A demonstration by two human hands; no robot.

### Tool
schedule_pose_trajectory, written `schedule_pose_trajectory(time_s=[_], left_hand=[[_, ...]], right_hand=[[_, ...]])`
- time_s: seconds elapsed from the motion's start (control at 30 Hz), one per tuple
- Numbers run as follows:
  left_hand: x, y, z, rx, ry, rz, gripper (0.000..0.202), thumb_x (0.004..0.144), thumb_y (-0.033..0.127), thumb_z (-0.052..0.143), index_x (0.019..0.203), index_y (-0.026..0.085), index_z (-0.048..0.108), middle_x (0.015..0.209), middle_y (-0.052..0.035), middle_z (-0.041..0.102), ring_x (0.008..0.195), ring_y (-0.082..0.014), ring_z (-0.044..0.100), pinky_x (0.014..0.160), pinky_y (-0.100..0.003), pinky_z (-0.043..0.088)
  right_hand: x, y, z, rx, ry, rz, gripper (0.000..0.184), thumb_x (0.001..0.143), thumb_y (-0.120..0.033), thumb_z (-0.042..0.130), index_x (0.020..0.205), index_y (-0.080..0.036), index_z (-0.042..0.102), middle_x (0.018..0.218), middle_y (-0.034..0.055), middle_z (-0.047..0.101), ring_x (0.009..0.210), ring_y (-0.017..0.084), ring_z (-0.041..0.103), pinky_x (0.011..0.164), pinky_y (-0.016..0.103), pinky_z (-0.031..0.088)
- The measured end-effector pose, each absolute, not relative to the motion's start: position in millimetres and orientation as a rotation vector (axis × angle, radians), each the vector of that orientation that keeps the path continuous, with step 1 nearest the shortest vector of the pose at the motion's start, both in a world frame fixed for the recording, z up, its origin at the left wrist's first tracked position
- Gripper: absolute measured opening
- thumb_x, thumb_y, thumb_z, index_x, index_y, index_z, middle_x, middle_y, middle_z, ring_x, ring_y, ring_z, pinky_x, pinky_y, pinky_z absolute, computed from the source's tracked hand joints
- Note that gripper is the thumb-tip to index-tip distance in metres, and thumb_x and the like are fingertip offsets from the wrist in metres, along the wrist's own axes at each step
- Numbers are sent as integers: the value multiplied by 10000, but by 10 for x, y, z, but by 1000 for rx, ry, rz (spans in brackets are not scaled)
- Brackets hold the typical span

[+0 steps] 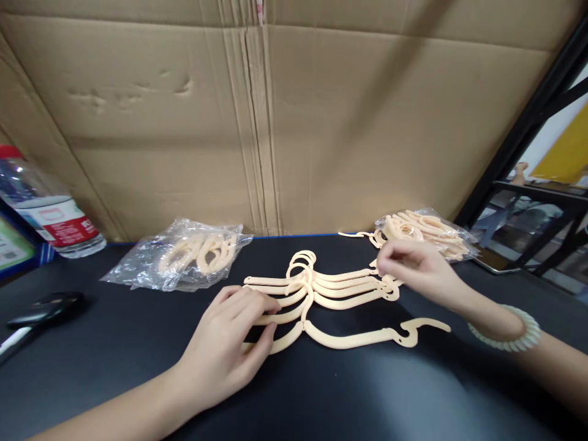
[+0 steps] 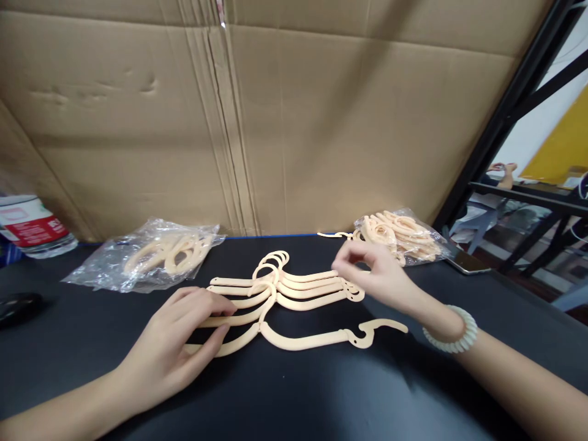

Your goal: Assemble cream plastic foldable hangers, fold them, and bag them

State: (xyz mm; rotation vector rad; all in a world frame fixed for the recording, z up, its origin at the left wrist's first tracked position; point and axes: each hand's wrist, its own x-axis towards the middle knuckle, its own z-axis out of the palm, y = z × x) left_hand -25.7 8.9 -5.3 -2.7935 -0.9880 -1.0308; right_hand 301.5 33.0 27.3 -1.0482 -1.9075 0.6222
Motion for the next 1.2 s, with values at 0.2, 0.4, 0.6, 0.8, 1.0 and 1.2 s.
schedule_pose_trajectory(time_s=[0.2,0.4,0.6,0.8,1.0,1.2], left_hand=[[-241,43,-31,-2978,-716,-948,259,851,30,498,1038,199,554,885,-38,655,787,-185,579,800,-365,427],[-236,48,-31,-3009,-663,-859,256,861,27,489,989,207,619,935,-55,651,810,-190,577,817,-373,430],[-220,73,-43,-2950,-748,-870,246,878,50,489,1017,206,618,973,-56,661,889,-199,605,856,-378,429],[-212,75,-58,-2923,-793,-850,250,885,66,484,1047,207,611,1006,-50,672,967,-211,607,893,-385,430],[-219,80,-70,-2897,-853,-790,277,883,86,474,1091,209,609,1082,-65,662,1023,-225,600,915,-394,444],[-238,96,-90,-2877,-935,-698,308,883,121,480,1161,215,577,1171,-82,633,1085,-253,570,941,-429,449]], right_hand=[[2837,108,239,-894,-2690,484,177,812,-333,714,794,-185,619,790,8,625,753,150,551,691,285,401],[2862,171,226,-1080,-2756,256,156,798,-186,629,676,-177,533,695,-5,580,672,135,502,653,282,368],[2876,200,221,-1141,-2654,-28,39,818,-177,582,856,-169,583,870,68,626,822,205,542,721,337,442],[2756,138,-8,-1326,-2602,-71,621,965,-457,431,1443,-64,370,1486,219,399,1392,358,330,1089,560,344],[2771,219,-140,-1385,-2635,64,653,1003,-494,276,1511,-84,280,1560,187,262,1455,325,215,1162,552,258],[2795,305,-165,-1340,-2605,78,638,1000,-470,304,1498,-73,311,1549,205,272,1447,331,234,1159,555,264]])
